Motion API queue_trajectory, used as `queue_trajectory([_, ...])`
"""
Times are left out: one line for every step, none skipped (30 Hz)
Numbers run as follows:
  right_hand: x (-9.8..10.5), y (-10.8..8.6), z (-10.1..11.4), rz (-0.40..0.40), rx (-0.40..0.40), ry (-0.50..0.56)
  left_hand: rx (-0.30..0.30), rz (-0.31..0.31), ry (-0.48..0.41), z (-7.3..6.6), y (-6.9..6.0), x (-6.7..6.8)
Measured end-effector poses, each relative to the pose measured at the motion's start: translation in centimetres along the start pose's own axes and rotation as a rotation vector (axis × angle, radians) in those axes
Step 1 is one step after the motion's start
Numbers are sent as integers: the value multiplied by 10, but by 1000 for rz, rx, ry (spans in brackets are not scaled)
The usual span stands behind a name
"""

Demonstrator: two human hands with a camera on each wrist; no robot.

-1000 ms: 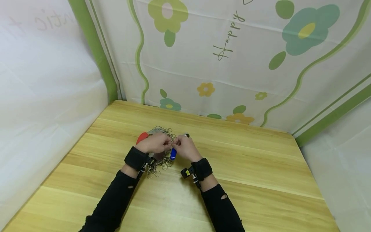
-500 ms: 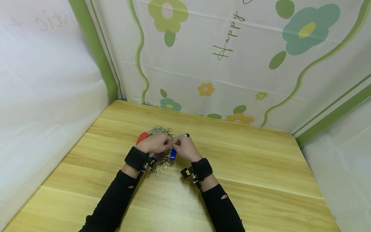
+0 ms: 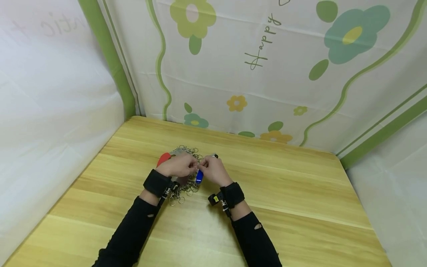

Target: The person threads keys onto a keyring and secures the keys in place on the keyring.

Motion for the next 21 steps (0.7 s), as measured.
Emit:
queue_trajectory([0, 0, 0, 1, 5, -3, 0, -2, 2, 0, 0, 0])
queue_trajectory([0, 0, 1, 5, 10, -2, 1, -3, 1, -1, 0, 0])
queue_trajectory([-1, 0, 2, 9, 22, -9, 2, -4, 0, 0, 0, 0])
queue_trajectory([-1, 0, 2, 14, 32, -16, 4, -3, -1, 0, 0, 0])
queue_trajectory([-1, 0, 3, 21, 41, -26, 6, -1, -2, 0, 0, -1])
queue_trajectory([-2, 1, 4, 26, 50, -35, 8, 0, -6, 0, 0, -1])
queue_trajectory([-2, 1, 5, 29, 57, -39, 10, 2, -7, 0, 0, -1])
queue_trajectory([-2, 1, 5, 31, 62, -40, 12, 0, -10, 0, 0, -1])
queue_trajectory([-2, 1, 5, 28, 66, -44, 14, -3, -14, 0, 0, -1])
queue_trajectory([-1, 1, 5, 25, 64, -40, 17, -7, -22, 1, 1, 0])
queue_trajectory([-1, 2, 5, 20, 61, -37, 19, -11, -27, 1, 1, 0])
queue_trajectory([-1, 2, 4, 16, 56, -32, 24, -15, -29, 1, 1, 0])
queue_trajectory([-1, 2, 4, 13, 50, -27, 29, -18, -28, 2, 1, 0])
queue_trajectory([-1, 2, 4, 13, 43, -22, 33, -18, -29, 2, 1, 0])
queue_trajectory([-1, 2, 3, 14, 32, -15, 36, -17, -27, 2, 1, 0])
queue_trajectory([-1, 1, 2, 17, 20, -8, 39, -14, -23, 3, 1, 0])
queue_trajectory([-1, 1, 2, 18, 12, -2, 40, -13, -17, 3, 1, -1])
queue_trajectory([-1, 1, 2, 19, 4, 6, 39, -13, -13, 2, 1, -1])
queue_trajectory([-1, 0, 1, 17, -2, 13, 37, -14, -13, 2, 1, -1])
queue_trajectory([-1, 0, 1, 13, -7, 17, 34, -16, -11, 2, 1, -1])
queue_trajectory([-1, 0, 1, 10, -9, 20, 32, -19, -8, 1, 1, 0])
Point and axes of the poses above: each hand's wrist, its own y-axis towards the middle knuckle, its own x-axis out of the back of the hand, z = x × y, the point moved 7 cm from there along y, towards the middle knuckle, and after that the axes turned 3 degrees about y, right-handed, at the moved point
